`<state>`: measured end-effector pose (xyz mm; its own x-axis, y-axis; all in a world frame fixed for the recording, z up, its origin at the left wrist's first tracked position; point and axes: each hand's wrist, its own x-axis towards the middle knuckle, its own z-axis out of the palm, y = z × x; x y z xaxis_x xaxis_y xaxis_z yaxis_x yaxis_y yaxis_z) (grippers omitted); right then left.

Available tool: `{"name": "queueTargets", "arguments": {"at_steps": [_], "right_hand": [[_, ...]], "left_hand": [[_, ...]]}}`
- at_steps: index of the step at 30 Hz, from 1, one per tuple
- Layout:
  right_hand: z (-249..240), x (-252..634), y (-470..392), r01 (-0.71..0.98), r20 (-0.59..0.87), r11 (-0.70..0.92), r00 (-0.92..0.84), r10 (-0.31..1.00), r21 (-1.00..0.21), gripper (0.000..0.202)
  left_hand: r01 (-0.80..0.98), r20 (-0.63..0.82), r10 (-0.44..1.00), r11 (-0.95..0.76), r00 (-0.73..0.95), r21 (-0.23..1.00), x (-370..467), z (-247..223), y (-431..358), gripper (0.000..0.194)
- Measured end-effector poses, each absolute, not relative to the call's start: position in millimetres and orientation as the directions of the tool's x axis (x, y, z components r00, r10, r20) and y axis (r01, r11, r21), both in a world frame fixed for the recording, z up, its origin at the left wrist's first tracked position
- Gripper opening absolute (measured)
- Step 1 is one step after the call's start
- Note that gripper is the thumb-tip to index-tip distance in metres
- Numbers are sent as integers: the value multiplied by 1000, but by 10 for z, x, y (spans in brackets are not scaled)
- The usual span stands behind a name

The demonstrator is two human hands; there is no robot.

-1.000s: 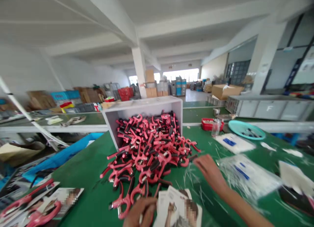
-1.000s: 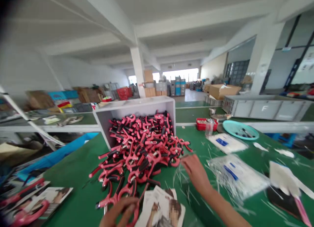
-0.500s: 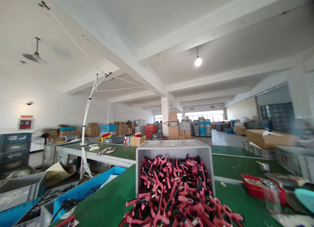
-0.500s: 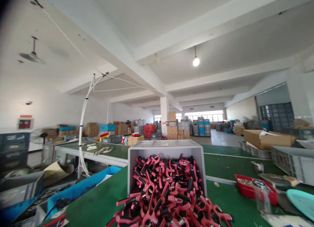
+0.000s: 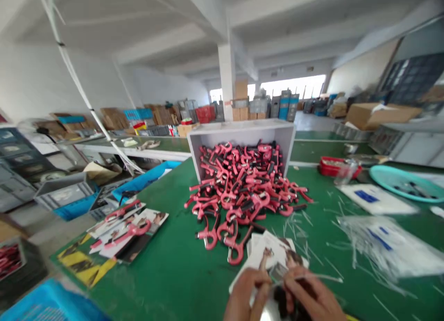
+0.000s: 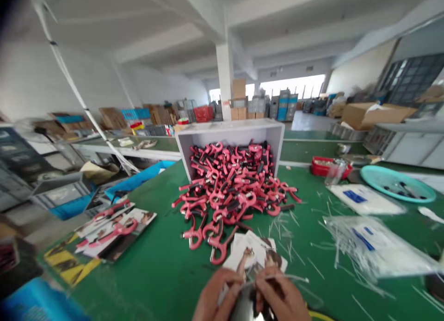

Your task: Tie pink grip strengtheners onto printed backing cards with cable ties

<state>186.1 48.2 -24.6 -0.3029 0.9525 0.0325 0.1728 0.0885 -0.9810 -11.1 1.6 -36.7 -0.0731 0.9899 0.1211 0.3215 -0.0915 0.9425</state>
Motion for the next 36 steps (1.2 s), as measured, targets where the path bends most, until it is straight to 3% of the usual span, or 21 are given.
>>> {"name": "queueTargets", "arguments": {"at_steps": [1,3,5,8,10,14,18,21,28,33,36], "right_hand": [[-237,1928,389,169,-29,15,-253,967,-985,31],[-226,2048,333,165,-96,-70,-150,984,-984,31],[-250,2134,355,160,-110,-97,-73,991,-982,32],[-287,2142,375,154,-104,-95,-56,993,-984,31],[-253,2065,372,170,-79,-60,-107,991,-984,29],[-49,1862,430,276,108,163,-204,973,-947,22],[90,1730,575,458,386,500,-323,864,-735,14],[68,1654,648,461,487,650,-432,759,-604,11],[-32,1553,633,455,475,679,-491,731,-576,11],[16,1484,751,431,450,702,-552,702,-567,14],[98,1509,889,380,304,581,-579,756,-720,16]], "left_hand": [[309,108,987,-67,-119,949,-175,-431,-77,26],[312,156,908,-29,-390,949,-355,-559,-190,34],[237,43,852,96,-521,967,-512,-687,-248,39],[6,-266,900,285,-346,958,-560,-825,-269,42],[-151,-346,915,320,-207,935,-503,-829,-218,37],[-326,-243,950,171,-194,930,-486,-566,37,32],[-254,-152,988,144,-13,956,-601,-238,257,36],[-214,-160,986,167,50,962,-608,-175,284,34],[-198,-171,982,183,76,963,-520,-248,265,35],[-162,-67,996,75,57,984,-465,-94,336,31],[-143,-72,994,84,87,986,-481,-12,392,31]]}}
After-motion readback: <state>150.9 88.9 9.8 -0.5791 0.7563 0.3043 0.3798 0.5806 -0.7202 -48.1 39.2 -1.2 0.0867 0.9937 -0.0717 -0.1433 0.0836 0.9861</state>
